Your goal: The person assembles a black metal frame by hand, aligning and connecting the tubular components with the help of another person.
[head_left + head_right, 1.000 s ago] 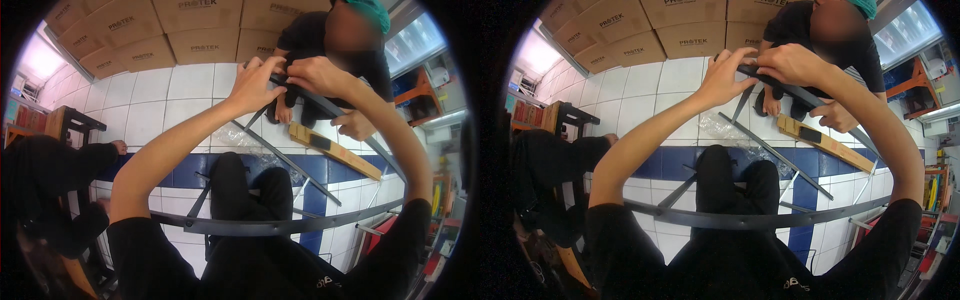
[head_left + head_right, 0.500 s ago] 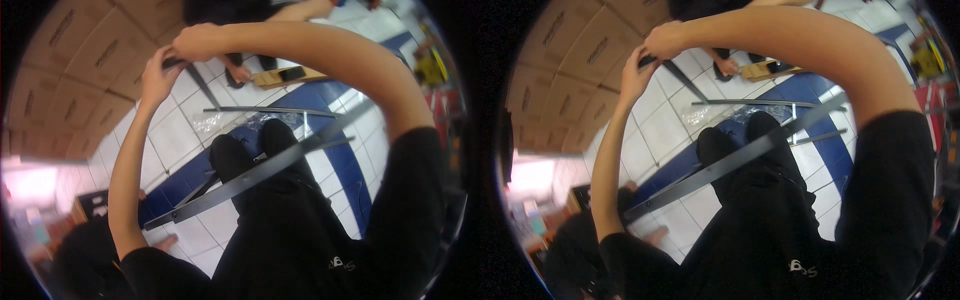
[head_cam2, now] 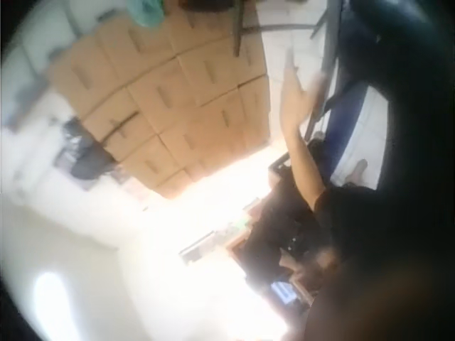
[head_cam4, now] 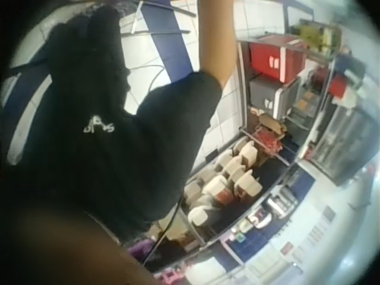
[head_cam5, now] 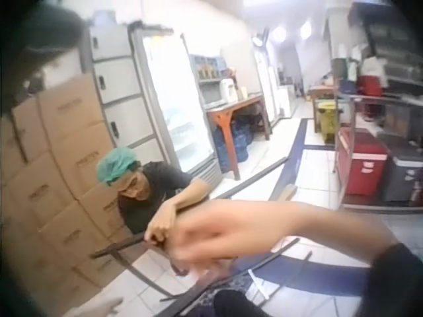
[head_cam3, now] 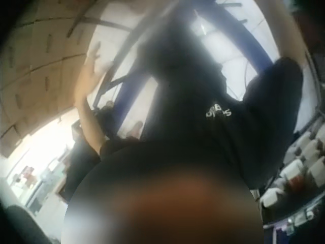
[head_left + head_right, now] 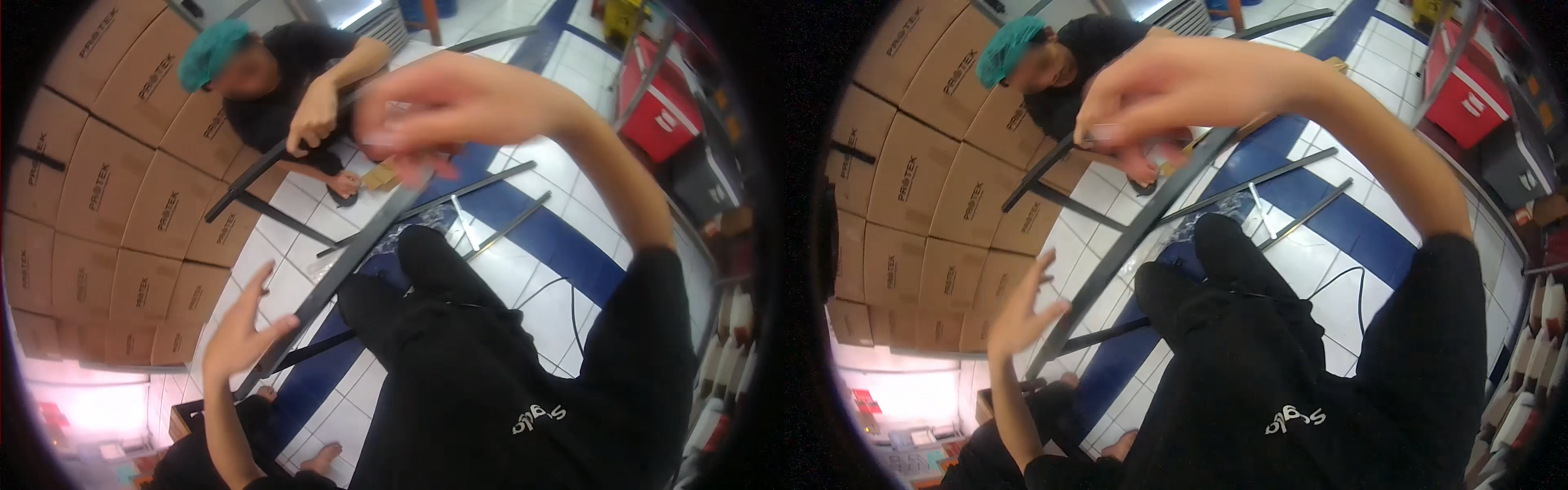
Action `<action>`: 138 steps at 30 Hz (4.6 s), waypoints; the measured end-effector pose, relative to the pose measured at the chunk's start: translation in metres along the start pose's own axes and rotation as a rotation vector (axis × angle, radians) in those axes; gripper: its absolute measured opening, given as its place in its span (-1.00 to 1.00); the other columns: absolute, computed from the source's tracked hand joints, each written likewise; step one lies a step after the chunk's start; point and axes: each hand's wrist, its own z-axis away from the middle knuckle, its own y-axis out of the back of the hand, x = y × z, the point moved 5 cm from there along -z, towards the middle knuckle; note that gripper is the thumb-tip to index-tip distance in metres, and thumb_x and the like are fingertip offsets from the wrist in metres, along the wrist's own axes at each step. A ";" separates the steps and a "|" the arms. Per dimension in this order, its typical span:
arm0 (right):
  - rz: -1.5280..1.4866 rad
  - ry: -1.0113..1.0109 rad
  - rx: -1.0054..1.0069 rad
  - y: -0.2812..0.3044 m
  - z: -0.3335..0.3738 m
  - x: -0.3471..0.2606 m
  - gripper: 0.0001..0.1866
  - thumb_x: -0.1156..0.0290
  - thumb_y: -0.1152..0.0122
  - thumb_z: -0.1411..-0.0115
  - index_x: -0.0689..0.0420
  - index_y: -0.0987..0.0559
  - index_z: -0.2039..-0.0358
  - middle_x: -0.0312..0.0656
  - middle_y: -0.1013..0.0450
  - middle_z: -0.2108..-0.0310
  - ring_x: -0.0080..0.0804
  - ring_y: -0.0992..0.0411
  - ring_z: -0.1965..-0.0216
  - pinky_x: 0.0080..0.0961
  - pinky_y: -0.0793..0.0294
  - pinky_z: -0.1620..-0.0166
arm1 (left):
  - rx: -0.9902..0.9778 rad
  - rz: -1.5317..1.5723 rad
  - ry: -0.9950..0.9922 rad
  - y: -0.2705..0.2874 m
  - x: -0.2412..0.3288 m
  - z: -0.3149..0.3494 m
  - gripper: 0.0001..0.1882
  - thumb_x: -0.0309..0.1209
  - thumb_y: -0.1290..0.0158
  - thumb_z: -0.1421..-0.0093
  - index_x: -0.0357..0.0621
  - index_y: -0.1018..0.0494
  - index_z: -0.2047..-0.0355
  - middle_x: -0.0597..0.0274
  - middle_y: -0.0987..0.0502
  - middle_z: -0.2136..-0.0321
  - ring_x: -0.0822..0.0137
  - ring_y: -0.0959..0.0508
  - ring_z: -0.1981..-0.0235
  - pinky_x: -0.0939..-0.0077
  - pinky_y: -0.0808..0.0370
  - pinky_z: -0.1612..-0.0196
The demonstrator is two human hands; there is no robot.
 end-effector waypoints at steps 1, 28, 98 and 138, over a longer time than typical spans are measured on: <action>-0.028 -0.149 0.062 0.003 0.041 0.020 -0.79 0.33 -0.11 -0.37 0.24 -0.56 0.22 -0.21 -0.57 0.48 -0.62 -0.49 0.59 -0.72 -0.39 0.54 | 0.012 -0.042 0.004 -0.018 0.003 0.010 -0.08 -0.12 -0.29 -0.12 -0.22 -0.10 -0.36 -0.27 -0.34 -0.21 -0.12 -0.45 -0.16 0.15 -0.37 -0.21; -1.054 -1.190 1.253 -0.208 0.401 0.692 -0.46 0.06 -0.34 -0.20 0.25 -0.48 0.02 -0.20 -0.44 0.42 -0.41 -0.40 0.51 -0.37 -0.48 0.45 | 0.354 -0.177 0.295 -0.098 0.063 -0.088 -0.71 -0.26 -0.27 0.01 -0.21 -0.48 0.45 -0.04 -0.47 0.70 -0.10 -0.53 0.57 0.20 -0.42 0.46; -0.154 0.177 1.095 -0.119 0.095 0.039 -0.61 0.01 0.12 -0.46 0.11 -0.40 0.25 -0.35 -0.32 0.52 -0.60 -0.30 0.58 -0.64 -0.28 0.49 | 1.016 1.129 0.329 -0.310 -0.371 0.163 -0.77 -0.33 -0.08 -0.17 -0.25 -0.50 0.27 0.28 -0.47 0.38 0.39 -0.43 0.29 0.50 -0.35 0.16; -0.307 0.233 0.990 -0.116 0.101 0.047 -0.48 0.03 0.17 -0.48 0.15 -0.40 -0.21 -0.41 -0.30 0.39 -0.76 -0.16 0.54 -0.73 -0.11 0.48 | 1.141 0.909 0.034 -0.024 -0.222 0.165 -0.68 -0.20 -0.14 -0.31 -0.16 -0.44 0.09 0.20 -0.61 0.27 0.40 -0.60 0.27 0.47 -0.51 0.15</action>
